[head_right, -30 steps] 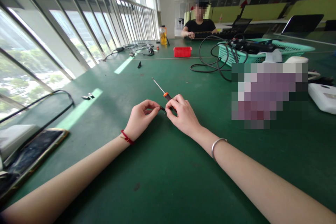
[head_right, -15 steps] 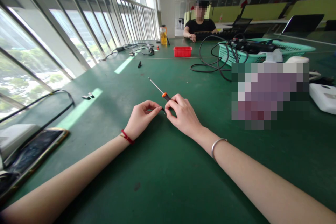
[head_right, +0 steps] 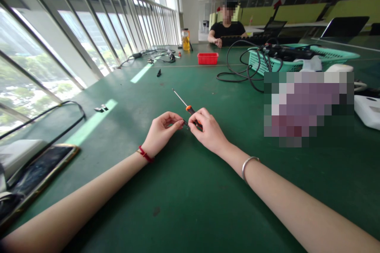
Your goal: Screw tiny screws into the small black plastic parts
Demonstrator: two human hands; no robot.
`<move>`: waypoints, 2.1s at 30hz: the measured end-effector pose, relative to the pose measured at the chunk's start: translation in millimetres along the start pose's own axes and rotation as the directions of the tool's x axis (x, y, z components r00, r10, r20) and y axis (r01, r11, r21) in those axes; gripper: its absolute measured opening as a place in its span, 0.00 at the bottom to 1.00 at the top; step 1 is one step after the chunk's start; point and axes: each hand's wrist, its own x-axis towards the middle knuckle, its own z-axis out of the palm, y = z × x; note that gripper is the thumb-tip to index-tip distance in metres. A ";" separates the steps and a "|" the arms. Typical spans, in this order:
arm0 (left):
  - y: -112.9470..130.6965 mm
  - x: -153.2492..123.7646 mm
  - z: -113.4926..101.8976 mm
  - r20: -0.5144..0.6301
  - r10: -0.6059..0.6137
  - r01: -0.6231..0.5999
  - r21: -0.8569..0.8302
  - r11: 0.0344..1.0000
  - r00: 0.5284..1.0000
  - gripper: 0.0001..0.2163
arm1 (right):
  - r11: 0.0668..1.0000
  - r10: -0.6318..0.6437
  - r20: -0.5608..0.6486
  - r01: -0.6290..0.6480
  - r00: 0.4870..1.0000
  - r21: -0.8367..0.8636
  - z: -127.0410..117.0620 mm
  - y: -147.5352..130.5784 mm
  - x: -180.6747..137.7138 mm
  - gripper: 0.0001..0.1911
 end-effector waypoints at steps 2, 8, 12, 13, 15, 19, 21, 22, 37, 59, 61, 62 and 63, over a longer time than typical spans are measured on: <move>-0.5 0.0 -0.1 0.003 0.008 -0.008 -0.003 1.000 1.000 0.07 | 1.000 0.003 -0.002 -0.003 1.000 0.012 0.4 0.8 0.1 0.04; -1.0 -0.4 0.1 0.012 0.029 -0.029 0.041 0.999 1.000 0.07 | 0.999 -0.005 -0.005 0.005 1.000 0.032 0.4 1.3 0.4 0.04; 0.9 -1.7 1.1 0.021 0.060 -0.063 0.136 0.989 0.998 0.06 | 0.999 0.000 -0.002 0.000 1.000 0.051 0.0 0.5 0.5 0.04; 1.5 -2.0 1.3 0.021 0.069 -0.071 0.154 0.985 0.997 0.06 | 0.998 0.004 -0.003 -0.004 1.000 0.056 0.0 0.4 0.5 0.04; 2.8 -2.6 1.5 0.016 0.089 -0.091 0.182 0.979 0.996 0.05 | 0.998 0.012 -0.009 -0.012 1.000 0.061 0.0 0.5 0.5 0.04; 4.2 -3.4 1.9 0.004 0.144 -0.142 0.224 0.964 0.990 0.04 | 0.999 0.019 -0.031 -0.017 0.999 0.049 0.3 1.6 0.4 0.04; 4.5 -3.7 2.0 0.000 0.174 -0.168 0.244 0.955 0.985 0.03 | 0.999 0.016 -0.039 -0.015 0.999 0.029 0.4 2.3 0.3 0.03; 4.6 -3.8 2.0 -0.007 0.187 -0.179 0.257 0.950 0.982 0.03 | 1.000 0.014 -0.042 -0.013 0.999 0.019 0.4 2.5 0.3 0.03; 2.9 -3.5 0.7 -0.048 0.262 -0.233 0.323 0.917 0.964 0.03 | 1.000 0.026 -0.058 -0.026 0.998 -0.005 0.5 1.7 0.4 0.04; 1.8 0.1 -2.2 -0.025 0.081 -0.078 0.094 0.992 0.996 0.06 | 0.999 -0.022 -0.031 0.023 0.999 0.041 -0.4 0.2 0.6 0.04; 0.8 1.2 -2.4 -0.014 0.037 -0.037 0.007 0.999 0.999 0.07 | 0.999 -0.039 -0.028 0.039 0.999 0.022 -1.0 -0.5 0.4 0.04; 0.5 1.5 -2.5 -0.003 0.017 -0.017 -0.032 0.999 1.000 0.08 | 0.999 -0.043 -0.030 0.043 0.999 0.019 -1.2 -0.7 0.3 0.04; 0.4 1.7 -2.6 0.011 -0.001 0.002 -0.064 0.998 1.000 0.09 | 0.999 -0.043 -0.034 0.043 0.999 0.019 -1.4 -0.8 0.2 0.04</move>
